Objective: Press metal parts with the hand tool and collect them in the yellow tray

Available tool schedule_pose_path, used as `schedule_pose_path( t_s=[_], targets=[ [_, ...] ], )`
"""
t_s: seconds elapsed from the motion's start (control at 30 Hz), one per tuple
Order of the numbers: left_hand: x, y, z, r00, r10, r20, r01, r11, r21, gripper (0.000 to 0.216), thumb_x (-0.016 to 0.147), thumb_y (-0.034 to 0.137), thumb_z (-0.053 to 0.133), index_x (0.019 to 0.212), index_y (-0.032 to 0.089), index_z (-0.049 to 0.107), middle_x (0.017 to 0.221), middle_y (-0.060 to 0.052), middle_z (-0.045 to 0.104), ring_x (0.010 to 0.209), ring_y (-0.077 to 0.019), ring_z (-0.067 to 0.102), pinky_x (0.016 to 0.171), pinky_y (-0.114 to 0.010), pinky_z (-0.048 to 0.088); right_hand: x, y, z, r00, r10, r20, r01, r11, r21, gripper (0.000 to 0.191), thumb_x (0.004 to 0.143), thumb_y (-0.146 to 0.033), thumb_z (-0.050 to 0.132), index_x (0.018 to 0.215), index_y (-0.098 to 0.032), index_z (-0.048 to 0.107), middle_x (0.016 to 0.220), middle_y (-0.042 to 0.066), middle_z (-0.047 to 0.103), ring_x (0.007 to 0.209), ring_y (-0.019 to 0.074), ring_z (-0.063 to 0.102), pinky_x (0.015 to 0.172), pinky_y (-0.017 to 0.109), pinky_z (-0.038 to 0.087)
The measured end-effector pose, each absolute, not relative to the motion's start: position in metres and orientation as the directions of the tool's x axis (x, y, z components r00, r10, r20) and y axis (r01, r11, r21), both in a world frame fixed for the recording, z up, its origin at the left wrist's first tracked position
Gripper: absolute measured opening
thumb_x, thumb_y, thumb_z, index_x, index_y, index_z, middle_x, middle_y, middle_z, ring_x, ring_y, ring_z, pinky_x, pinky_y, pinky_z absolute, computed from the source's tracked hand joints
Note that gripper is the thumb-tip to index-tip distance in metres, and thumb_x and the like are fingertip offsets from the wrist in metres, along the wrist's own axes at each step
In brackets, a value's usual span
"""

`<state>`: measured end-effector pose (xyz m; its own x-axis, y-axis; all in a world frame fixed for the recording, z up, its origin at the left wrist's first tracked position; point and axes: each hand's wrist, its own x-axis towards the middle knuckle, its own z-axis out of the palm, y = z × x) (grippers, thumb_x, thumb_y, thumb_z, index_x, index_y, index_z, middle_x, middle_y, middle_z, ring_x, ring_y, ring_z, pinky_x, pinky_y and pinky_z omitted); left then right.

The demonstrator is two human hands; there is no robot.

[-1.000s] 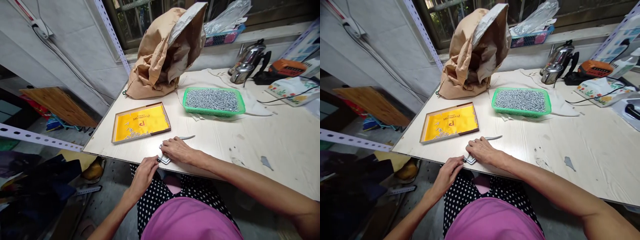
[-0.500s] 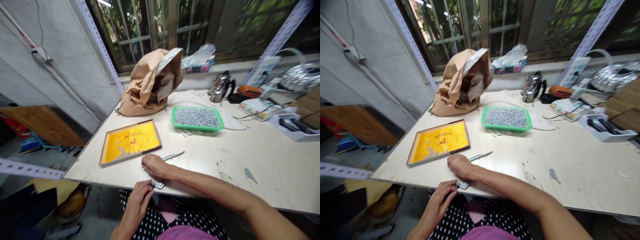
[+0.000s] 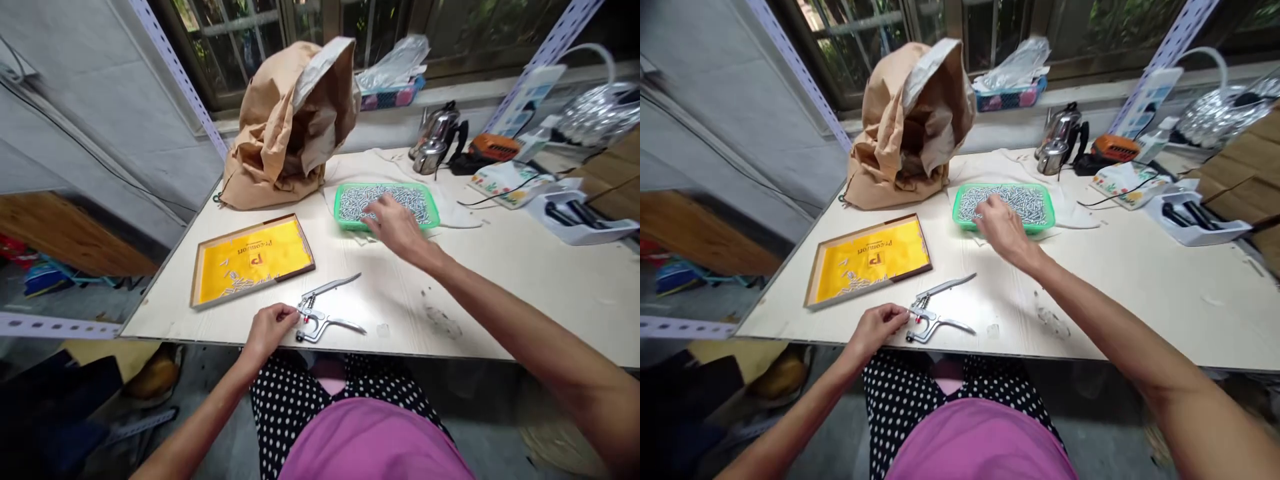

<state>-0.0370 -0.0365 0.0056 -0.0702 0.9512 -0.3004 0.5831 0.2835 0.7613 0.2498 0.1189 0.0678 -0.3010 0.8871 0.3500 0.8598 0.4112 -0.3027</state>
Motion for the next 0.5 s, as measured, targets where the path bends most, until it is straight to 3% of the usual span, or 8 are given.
schedule_pose_path(
  t_s=[0.07, 0.17, 0.37, 0.5],
  targets=[
    [-0.035, -0.032, 0.002, -0.047, 0.930, -0.366, 0.603, 0.319, 0.732, 0.042, 0.068, 0.052, 0.061, 0.078, 0.013, 0.073, 0.067, -0.005, 0.068, 0.064, -0.0175, 0.057, 0.055, -0.024, 0.039, 0.242, 0.074, 0.049, -0.450, 0.859, 0.244, 0.796, 0.509, -0.327, 0.016, 0.092, -0.030, 0.054, 0.090, -0.019, 0.064, 0.094, 0.007, 0.060, 0.077, 0.0185, 0.058, 0.068, 0.031, 0.043],
    [-0.034, -0.029, 0.000, -0.004, 0.892, -0.452, 0.640, 0.349, 0.684, 0.044, 0.069, 0.055, 0.061, 0.072, 0.013, 0.072, 0.059, -0.002, 0.062, 0.057, -0.0134, 0.049, 0.050, -0.022, 0.031, 0.227, 0.011, 0.016, -0.637, 0.770, 0.037, 0.703, 0.600, -0.381, 0.022, 0.090, -0.039, 0.059, 0.095, -0.018, 0.061, 0.095, 0.006, 0.060, 0.073, 0.0161, 0.058, 0.060, 0.028, 0.041],
    [-0.032, -0.031, 0.003, 0.021, 0.814, -0.580, 0.614, 0.448, 0.650, 0.047, 0.065, 0.060, 0.064, 0.060, 0.014, 0.063, 0.048, 0.004, 0.045, 0.048, -0.0080, 0.032, 0.046, -0.022, 0.021, 0.212, -0.023, -0.016, -0.663, 0.743, -0.090, 0.723, 0.604, -0.335, 0.009, 0.093, -0.026, 0.054, 0.093, -0.017, 0.056, 0.094, 0.005, 0.061, 0.072, 0.0155, 0.057, 0.053, 0.027, 0.030],
    [-0.029, -0.031, 0.005, 0.011, 0.781, -0.625, 0.588, 0.500, 0.636, 0.047, 0.064, 0.060, 0.065, 0.061, 0.013, 0.062, 0.048, 0.005, 0.045, 0.047, -0.0079, 0.033, 0.047, -0.022, 0.022, 0.210, -0.020, -0.018, -0.665, 0.740, -0.101, 0.726, 0.609, -0.319, 0.008, 0.095, -0.023, 0.051, 0.096, -0.017, 0.056, 0.096, 0.005, 0.061, 0.072, 0.0156, 0.057, 0.051, 0.029, 0.026]
  ],
)
